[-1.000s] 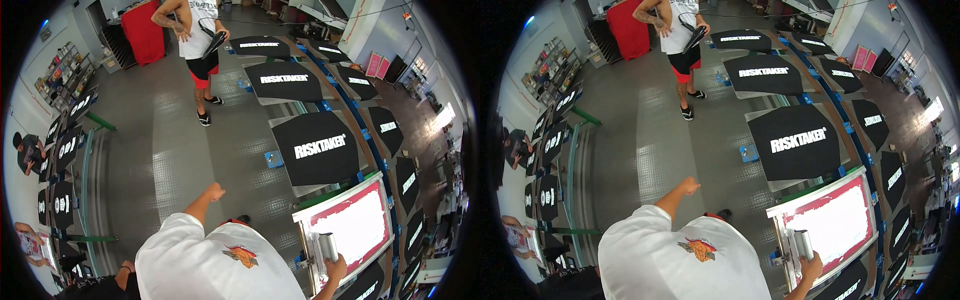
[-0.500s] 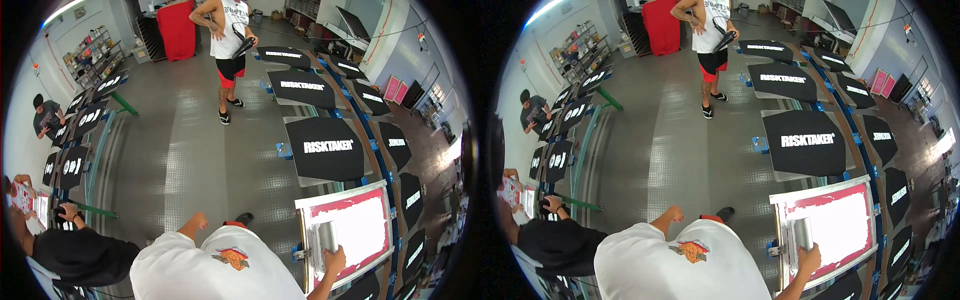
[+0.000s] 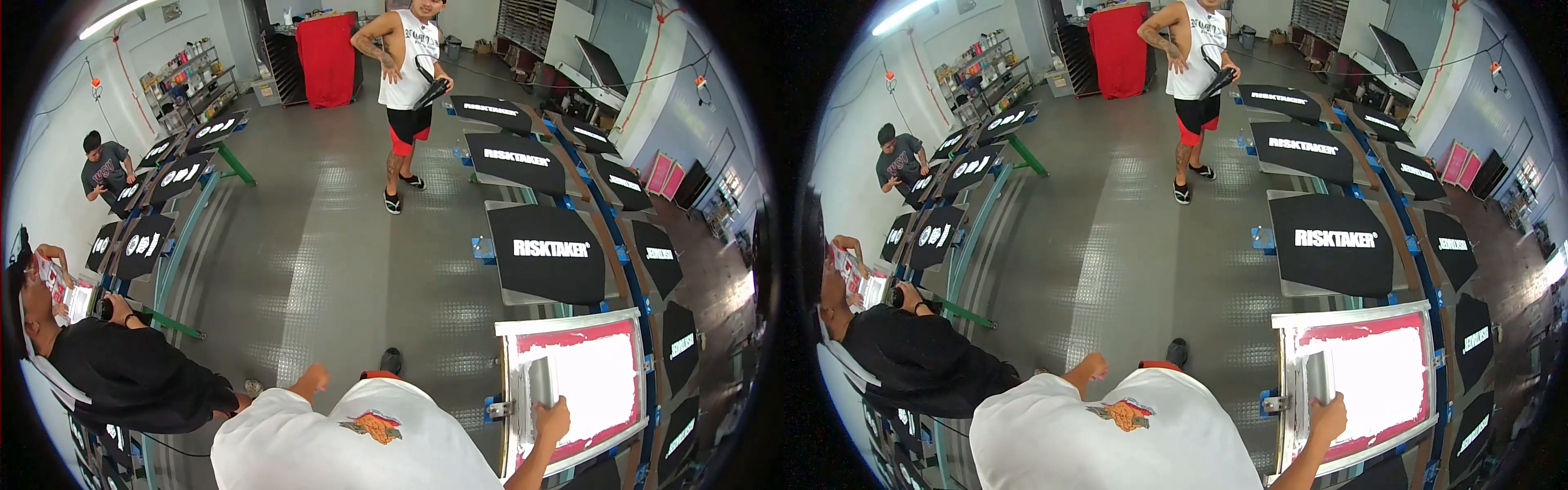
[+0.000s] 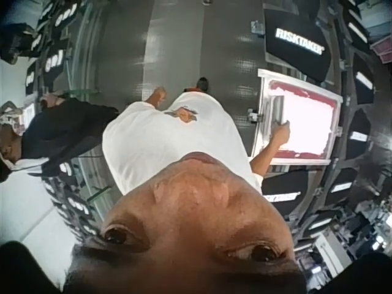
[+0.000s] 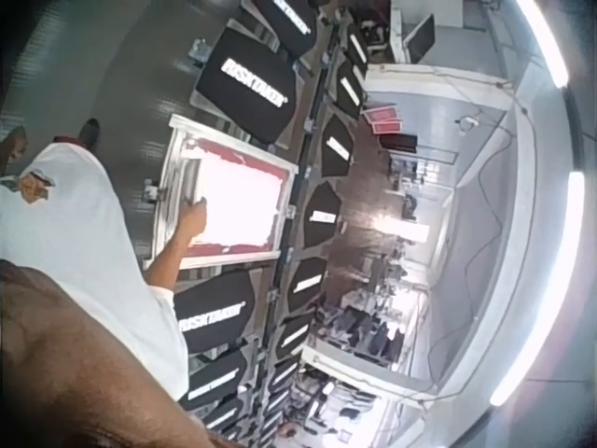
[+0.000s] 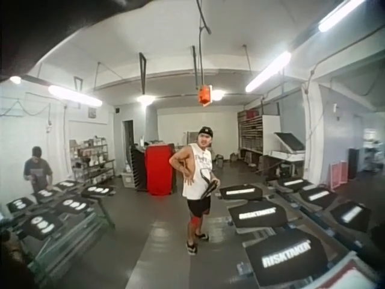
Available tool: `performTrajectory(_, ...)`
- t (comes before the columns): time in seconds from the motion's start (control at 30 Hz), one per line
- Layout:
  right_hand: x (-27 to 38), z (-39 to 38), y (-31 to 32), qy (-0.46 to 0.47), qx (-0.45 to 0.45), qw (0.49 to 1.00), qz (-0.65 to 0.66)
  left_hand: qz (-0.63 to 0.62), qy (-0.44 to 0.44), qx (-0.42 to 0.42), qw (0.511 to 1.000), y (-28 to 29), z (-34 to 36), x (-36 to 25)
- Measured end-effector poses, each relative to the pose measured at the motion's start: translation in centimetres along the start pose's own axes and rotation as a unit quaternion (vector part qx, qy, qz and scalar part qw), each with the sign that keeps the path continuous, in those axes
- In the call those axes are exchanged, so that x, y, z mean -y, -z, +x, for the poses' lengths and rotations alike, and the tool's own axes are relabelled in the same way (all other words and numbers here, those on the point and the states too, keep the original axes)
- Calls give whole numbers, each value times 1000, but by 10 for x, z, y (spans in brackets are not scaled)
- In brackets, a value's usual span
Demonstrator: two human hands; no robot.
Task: Applying white ink to a shirt using a screen printing frame and squeegee.
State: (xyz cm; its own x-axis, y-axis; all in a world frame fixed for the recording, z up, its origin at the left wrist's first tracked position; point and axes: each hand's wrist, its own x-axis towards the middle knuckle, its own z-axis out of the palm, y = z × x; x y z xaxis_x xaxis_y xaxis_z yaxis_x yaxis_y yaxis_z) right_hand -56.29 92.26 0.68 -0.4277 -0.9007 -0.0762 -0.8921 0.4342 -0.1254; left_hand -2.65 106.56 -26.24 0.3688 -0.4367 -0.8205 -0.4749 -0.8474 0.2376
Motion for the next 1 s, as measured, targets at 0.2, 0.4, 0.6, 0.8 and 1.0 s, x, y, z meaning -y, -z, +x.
performTrajectory(0.2, -7, 4, -12, -2, -17, 1000, 14, 169, -122, -138, 968, 7, -9, -35)
performTrajectory(0.4, -12, 1, 7, 13, 38, 999, -4, 39, -167, -167, 971, 51, -28, -86)
performTrajectory(0.6, -6, 4, 15, 33, 74, 996, -24, -70, -67, -175, 980, 44, -76, -77)
performTrajectory(0.8, -6, 8, 18, 41, 71, 996, -28, -58, 91, -167, 980, 34, -104, -40)
performTrajectory(1.0, -2, 9, 20, 45, 75, 996, -15, -121, 136, -206, 961, -2, -76, 13)
